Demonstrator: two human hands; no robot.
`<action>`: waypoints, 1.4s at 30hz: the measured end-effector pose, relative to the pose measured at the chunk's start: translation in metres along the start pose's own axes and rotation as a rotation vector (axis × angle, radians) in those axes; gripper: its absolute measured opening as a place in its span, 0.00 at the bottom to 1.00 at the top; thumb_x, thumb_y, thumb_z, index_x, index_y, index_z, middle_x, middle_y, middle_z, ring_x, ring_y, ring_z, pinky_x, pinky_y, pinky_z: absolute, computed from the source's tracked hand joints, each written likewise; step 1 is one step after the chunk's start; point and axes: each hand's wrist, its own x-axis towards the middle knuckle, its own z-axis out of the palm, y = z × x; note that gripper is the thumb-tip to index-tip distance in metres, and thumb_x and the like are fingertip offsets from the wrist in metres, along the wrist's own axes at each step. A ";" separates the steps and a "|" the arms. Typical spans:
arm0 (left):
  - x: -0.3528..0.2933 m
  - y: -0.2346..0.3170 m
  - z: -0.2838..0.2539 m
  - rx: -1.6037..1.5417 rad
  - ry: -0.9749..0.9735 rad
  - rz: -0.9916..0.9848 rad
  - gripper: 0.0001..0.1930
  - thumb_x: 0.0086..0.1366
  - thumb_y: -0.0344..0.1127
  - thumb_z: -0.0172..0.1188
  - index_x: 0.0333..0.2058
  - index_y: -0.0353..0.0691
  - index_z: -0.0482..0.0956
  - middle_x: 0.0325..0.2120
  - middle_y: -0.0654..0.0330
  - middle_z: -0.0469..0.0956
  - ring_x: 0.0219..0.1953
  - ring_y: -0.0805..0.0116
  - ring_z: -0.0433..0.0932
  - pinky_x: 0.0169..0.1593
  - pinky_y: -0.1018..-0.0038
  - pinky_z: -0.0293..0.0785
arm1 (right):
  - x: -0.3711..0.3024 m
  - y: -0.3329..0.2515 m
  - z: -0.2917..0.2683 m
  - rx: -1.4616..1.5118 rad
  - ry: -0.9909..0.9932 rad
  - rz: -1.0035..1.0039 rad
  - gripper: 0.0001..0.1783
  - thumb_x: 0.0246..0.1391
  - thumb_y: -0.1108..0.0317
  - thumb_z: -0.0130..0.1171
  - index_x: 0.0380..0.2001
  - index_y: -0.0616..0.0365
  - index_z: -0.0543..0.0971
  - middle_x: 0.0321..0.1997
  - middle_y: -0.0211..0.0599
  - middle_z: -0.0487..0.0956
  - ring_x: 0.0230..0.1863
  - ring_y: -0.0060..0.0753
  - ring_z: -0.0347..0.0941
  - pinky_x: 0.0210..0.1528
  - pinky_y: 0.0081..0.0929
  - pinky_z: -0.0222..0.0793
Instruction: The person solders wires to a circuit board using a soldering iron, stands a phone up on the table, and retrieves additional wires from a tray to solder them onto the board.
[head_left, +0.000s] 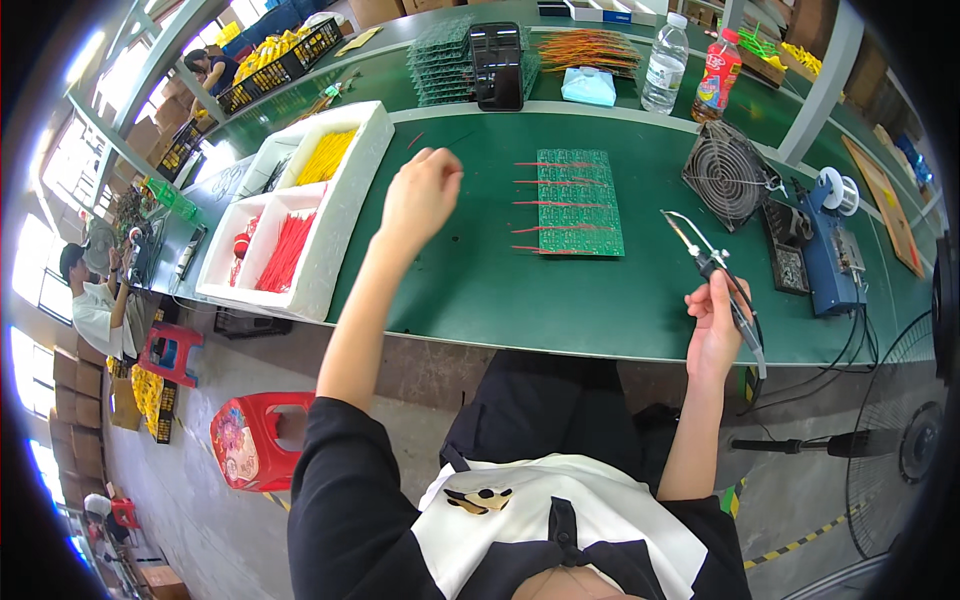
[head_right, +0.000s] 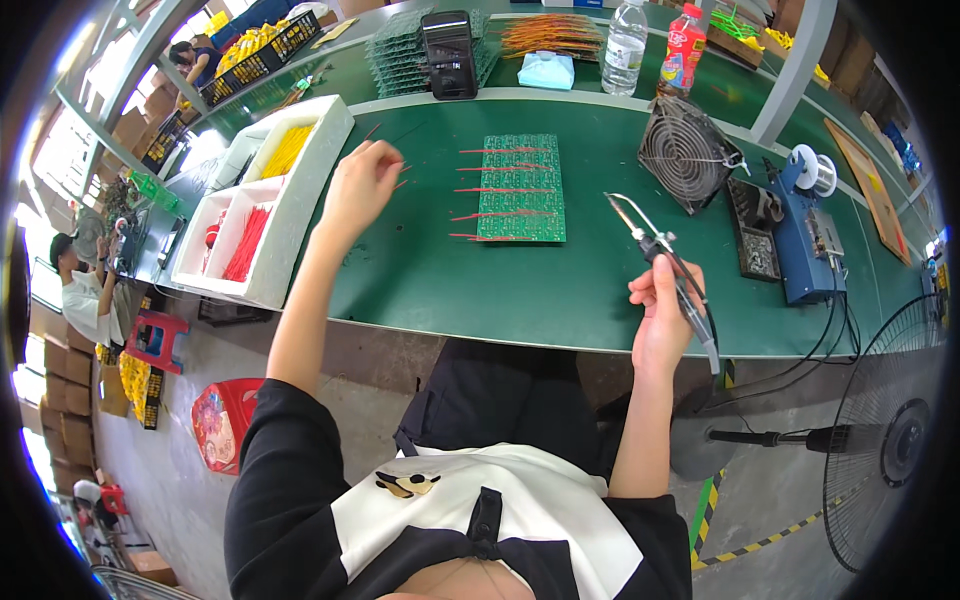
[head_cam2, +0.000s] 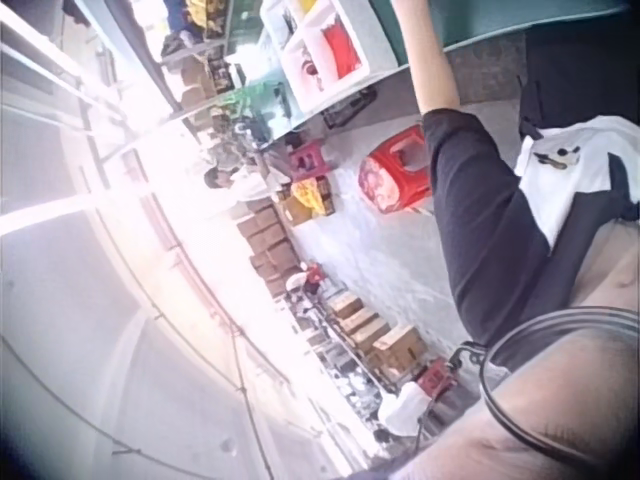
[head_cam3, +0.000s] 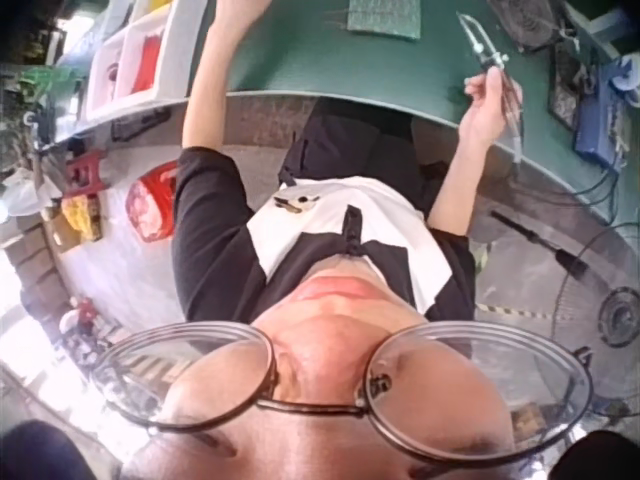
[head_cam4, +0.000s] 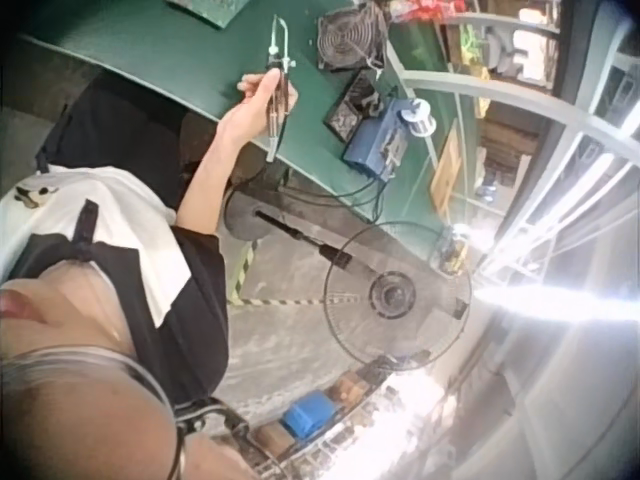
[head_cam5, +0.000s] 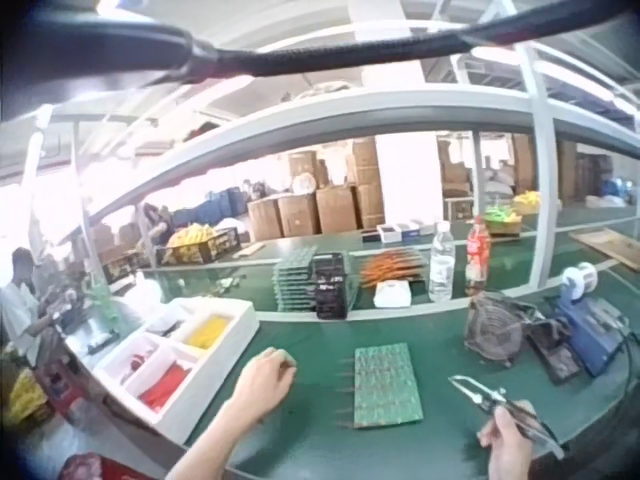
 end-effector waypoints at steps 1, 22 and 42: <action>-0.003 -0.016 0.000 0.024 -0.074 -0.039 0.03 0.54 0.31 0.55 0.26 0.38 0.73 0.27 0.52 0.73 0.31 0.53 0.74 0.34 0.64 0.71 | -0.001 0.001 0.003 -0.049 -0.008 -0.005 0.08 0.53 0.69 0.56 0.31 0.61 0.70 0.19 0.34 0.73 0.18 0.20 0.67 0.22 0.15 0.63; -0.027 0.119 0.027 -0.387 -0.148 0.441 0.06 0.56 0.27 0.57 0.33 0.36 0.74 0.24 0.56 0.76 0.26 0.61 0.77 0.31 0.70 0.72 | -0.018 -0.008 0.000 -0.103 -0.099 0.054 0.08 0.51 0.70 0.58 0.29 0.62 0.71 0.18 0.36 0.74 0.15 0.18 0.67 0.18 0.14 0.61; -0.034 0.104 0.081 -0.338 -0.047 0.473 0.04 0.50 0.27 0.62 0.27 0.39 0.79 0.25 0.62 0.75 0.26 0.66 0.75 0.28 0.74 0.72 | -0.032 -0.007 0.007 -0.209 -0.117 0.064 0.09 0.50 0.70 0.59 0.28 0.62 0.69 0.21 0.35 0.75 0.17 0.18 0.70 0.17 0.13 0.63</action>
